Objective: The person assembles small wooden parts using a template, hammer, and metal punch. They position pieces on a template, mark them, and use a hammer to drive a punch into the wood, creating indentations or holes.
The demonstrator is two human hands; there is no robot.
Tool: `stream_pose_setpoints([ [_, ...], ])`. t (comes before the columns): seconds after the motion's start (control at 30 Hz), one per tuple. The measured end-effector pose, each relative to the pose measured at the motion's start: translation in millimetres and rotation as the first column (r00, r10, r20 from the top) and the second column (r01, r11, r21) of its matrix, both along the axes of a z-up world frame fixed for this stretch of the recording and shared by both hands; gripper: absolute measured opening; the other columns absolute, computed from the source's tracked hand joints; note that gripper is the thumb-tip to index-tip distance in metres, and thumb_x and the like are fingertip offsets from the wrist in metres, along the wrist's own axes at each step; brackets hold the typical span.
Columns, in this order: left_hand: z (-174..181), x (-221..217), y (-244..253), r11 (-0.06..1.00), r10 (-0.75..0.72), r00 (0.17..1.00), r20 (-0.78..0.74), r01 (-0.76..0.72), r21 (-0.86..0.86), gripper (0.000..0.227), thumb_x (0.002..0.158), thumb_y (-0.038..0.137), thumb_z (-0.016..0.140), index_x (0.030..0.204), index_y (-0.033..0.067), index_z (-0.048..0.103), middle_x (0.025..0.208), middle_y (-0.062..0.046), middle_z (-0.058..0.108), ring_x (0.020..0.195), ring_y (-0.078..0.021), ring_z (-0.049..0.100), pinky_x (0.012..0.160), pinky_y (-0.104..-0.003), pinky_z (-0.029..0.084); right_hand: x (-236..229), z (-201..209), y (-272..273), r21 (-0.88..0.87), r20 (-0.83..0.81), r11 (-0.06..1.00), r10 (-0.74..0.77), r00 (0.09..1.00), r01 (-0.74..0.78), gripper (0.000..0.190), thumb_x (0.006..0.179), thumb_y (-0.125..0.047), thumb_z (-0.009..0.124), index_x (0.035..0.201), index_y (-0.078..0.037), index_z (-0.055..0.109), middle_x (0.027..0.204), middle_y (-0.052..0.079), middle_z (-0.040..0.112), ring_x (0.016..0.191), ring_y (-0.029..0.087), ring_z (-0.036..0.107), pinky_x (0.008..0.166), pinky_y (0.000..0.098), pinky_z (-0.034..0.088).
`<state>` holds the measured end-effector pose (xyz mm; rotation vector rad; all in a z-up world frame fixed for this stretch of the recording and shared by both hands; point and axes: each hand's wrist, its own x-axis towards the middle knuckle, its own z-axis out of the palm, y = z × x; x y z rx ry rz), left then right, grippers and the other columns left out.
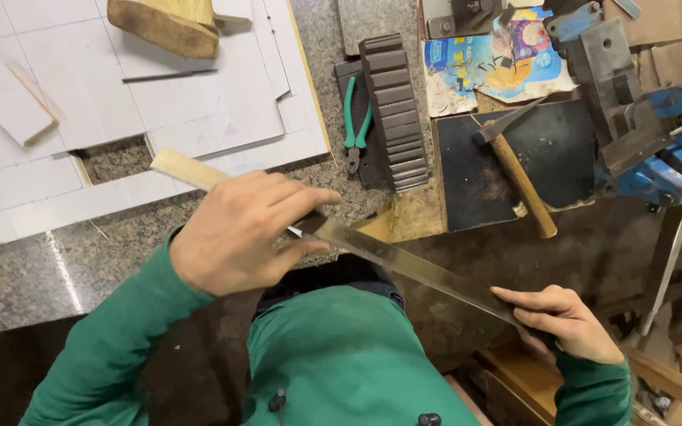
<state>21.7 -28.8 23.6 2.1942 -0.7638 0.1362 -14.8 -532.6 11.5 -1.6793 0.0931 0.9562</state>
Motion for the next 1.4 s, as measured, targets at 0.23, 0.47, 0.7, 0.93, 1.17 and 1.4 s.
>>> stream_pose_setpoints([
  [0.23,17.3,-29.3,-18.9,0.998,0.060,0.994,-0.091,-0.057,0.040,0.052,0.079,0.036,0.083,0.119,0.0048,0.067,0.082,-0.009,0.068,0.077,-0.0307,0.065,0.069,-0.042,0.050,-2.0,-7.4,-34.4,0.004,-0.054,1.000,0.012,0.998,-0.012,0.041,0.092,0.003,0.055,0.129,0.004,0.071,0.040,0.008,0.053,0.027,0.014,0.042,0.028,0.0304,0.036],
  [0.47,31.7,-54.5,-45.2,0.989,0.145,0.989,-0.039,-0.144,0.021,0.049,0.081,0.037,0.082,0.116,0.0048,0.069,0.085,-0.007,0.070,0.079,-0.0281,0.065,0.071,-0.039,0.051,-3.6,-10.7,-58.1,0.051,-0.082,0.999,0.022,0.996,-0.018,0.041,0.089,0.006,0.057,0.127,0.006,0.073,0.042,0.007,0.052,0.029,0.014,0.043,0.029,0.0304,0.035],
  [0.7,39.1,-81.1,-69.1,0.977,0.210,0.977,0.027,-0.211,0.038,0.039,0.083,0.037,0.081,0.104,0.0048,0.073,0.092,-0.007,0.072,0.082,-0.0252,0.066,0.072,-0.038,0.050,4.3,-3.8,-69.5,0.001,-0.011,0.991,0.131,0.991,-0.131,0.044,0.084,0.009,0.059,0.125,0.006,0.074,0.047,0.007,0.054,0.033,0.014,0.046,0.034,0.0311,0.038],
  [0.93,35.6,-99.0,-77.8,0.953,0.291,0.956,0.026,-0.292,0.074,0.037,0.083,0.039,0.081,0.099,0.0067,0.074,0.091,-0.005,0.070,0.079,-0.0239,0.063,0.070,-0.038,0.048,18.8,0.0,-57.6,0.029,0.006,0.974,0.223,0.975,-0.223,0.045,0.086,0.008,0.058,0.128,0.004,0.072,0.047,0.006,0.052,0.034,0.014,0.045,0.035,0.0300,0.038],
  [1.17,25.5,-111.5,-59.8,0.930,0.361,0.933,-0.003,-0.359,0.082,0.034,0.081,0.040,0.082,0.095,0.0105,0.075,0.086,-0.005,0.067,0.076,-0.0237,0.061,0.067,-0.039,0.046,36.0,-1.5,-28.7,-0.018,0.021,0.937,0.349,0.937,-0.349,0.045,0.088,0.006,0.060,0.130,0.001,0.073,0.050,0.007,0.057,0.038,0.013,0.048,0.038,0.0296,0.040],
  [1.4,-1.2,-124.8,-6.7,0.909,0.416,0.909,-0.027,-0.416,0.024,0.034,0.078,0.041,0.083,0.096,0.0123,0.078,0.082,-0.005,0.065,0.072,-0.0244,0.058,0.065,-0.040,0.047,53.8,1.8,38.4,-0.091,-0.048,0.902,0.420,0.906,-0.423,0.044,0.092,0.000,0.061,0.135,-0.004,0.070,0.051,0.006,0.057,0.041,0.013,0.049,0.040,0.0308,0.041],
])
